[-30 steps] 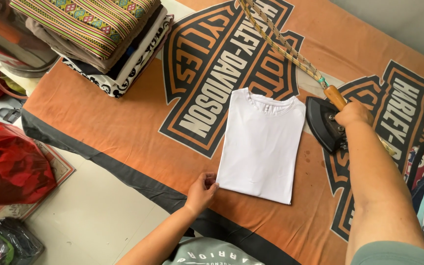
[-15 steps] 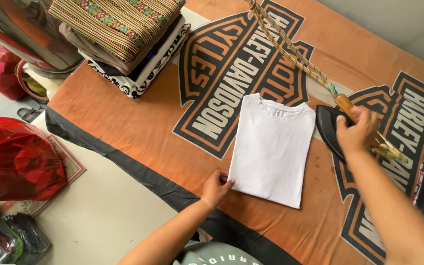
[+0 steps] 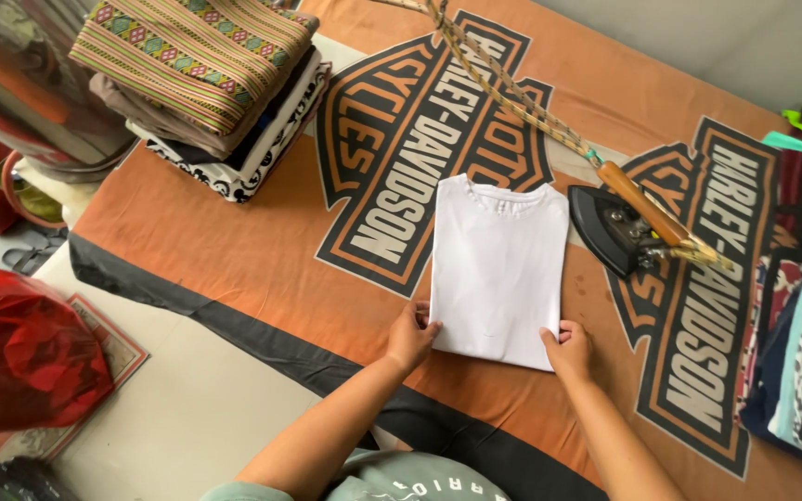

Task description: The person irons a white t-shirt and a black t-shirt using an iron on an ironing board, folds them by hand, and places them on a stack of clothes.

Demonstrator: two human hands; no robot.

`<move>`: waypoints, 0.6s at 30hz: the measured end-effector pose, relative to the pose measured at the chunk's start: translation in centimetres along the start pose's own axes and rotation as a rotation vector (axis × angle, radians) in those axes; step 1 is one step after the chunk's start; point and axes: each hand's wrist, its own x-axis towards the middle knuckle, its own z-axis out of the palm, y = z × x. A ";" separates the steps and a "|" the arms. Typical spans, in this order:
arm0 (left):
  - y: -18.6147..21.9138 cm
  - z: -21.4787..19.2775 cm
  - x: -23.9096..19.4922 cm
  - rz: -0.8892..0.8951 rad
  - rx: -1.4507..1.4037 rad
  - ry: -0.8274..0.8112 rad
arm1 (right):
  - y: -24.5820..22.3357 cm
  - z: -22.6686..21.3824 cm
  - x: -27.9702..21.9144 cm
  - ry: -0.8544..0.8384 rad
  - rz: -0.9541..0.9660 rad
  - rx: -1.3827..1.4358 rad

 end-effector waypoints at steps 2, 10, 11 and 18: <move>0.6 -0.5 -0.2 0.015 0.001 -0.030 | -0.4 0.3 0.2 0.024 0.074 0.054; 0.1 -3.6 0.2 0.043 0.092 -0.157 | -6.5 -3.1 -5.1 -0.072 0.202 0.253; -0.3 -4.1 0.3 0.055 0.129 -0.191 | -6.8 -3.3 -5.7 -0.101 0.216 0.281; -3.8 -6.8 -0.1 -0.039 0.207 -0.341 | -9.6 -5.0 -13.2 -0.228 0.365 0.613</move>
